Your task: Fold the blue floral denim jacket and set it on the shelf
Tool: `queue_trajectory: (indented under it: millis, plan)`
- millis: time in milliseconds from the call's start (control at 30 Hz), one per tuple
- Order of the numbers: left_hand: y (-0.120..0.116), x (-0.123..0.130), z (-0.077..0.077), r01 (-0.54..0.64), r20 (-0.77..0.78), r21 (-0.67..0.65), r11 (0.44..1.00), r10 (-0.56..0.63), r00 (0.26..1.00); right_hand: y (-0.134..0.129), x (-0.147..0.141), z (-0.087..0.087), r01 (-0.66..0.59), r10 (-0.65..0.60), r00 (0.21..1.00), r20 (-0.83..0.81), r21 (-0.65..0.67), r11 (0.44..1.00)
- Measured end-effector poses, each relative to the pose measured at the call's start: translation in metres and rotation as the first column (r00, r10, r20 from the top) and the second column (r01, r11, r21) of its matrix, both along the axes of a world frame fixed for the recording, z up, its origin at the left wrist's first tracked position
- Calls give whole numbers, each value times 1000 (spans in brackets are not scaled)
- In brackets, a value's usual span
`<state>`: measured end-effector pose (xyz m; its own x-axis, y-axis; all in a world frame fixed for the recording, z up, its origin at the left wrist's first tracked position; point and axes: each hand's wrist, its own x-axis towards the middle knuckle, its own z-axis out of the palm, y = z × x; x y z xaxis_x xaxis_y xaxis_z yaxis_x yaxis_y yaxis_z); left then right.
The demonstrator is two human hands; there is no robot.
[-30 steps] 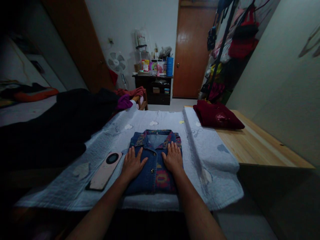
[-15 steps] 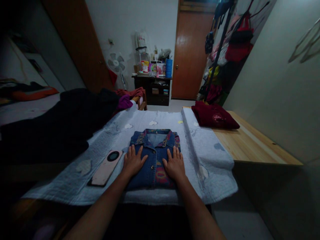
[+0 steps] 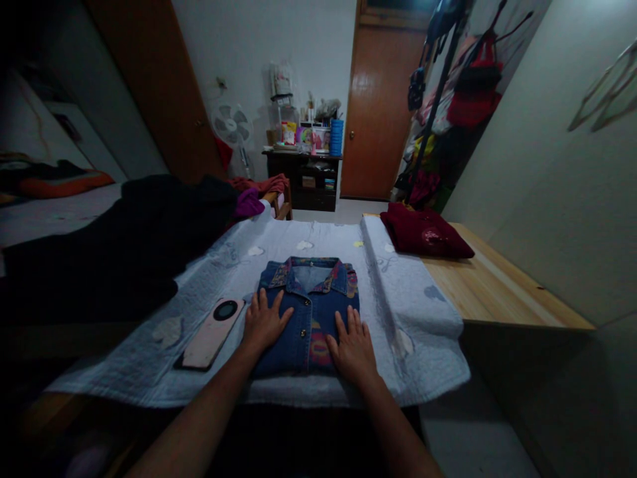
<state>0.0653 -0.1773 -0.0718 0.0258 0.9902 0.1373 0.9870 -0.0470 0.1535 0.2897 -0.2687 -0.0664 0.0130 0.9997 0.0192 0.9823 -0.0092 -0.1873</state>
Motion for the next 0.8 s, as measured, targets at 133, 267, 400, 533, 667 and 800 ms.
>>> queue_trajectory:
  millis: [133, 267, 400, 533, 667, 800]
  plan:
    - [-3, 1, 2, -54, 18, 12, 998, 54, 998, -11, 2, -2, 2, -1, 999, -36, 29, 1000]
    - [-7, -8, 6, -53, 97, 4, 999, 52, 994, -9, 12, -6, 71, -57, 989, -138, 95, 993]
    - [-3, -27, 13, -48, 368, -20, 999, 52, 928, 13, 30, -3, 177, -122, 942, -314, 153, 972]
    - [7, -44, 19, -100, 755, -187, 977, 208, 622, 40, 42, 10, 290, -223, 803, -553, 37, 956]
    - [9, -50, 25, 118, 901, -406, 906, 376, 218, 52, 42, 22, 297, -331, 557, -762, -190, 936]
    - [10, -54, 33, 315, 879, -475, 822, 462, 120, 53, 34, 30, 183, -345, 319, -883, -300, 936]
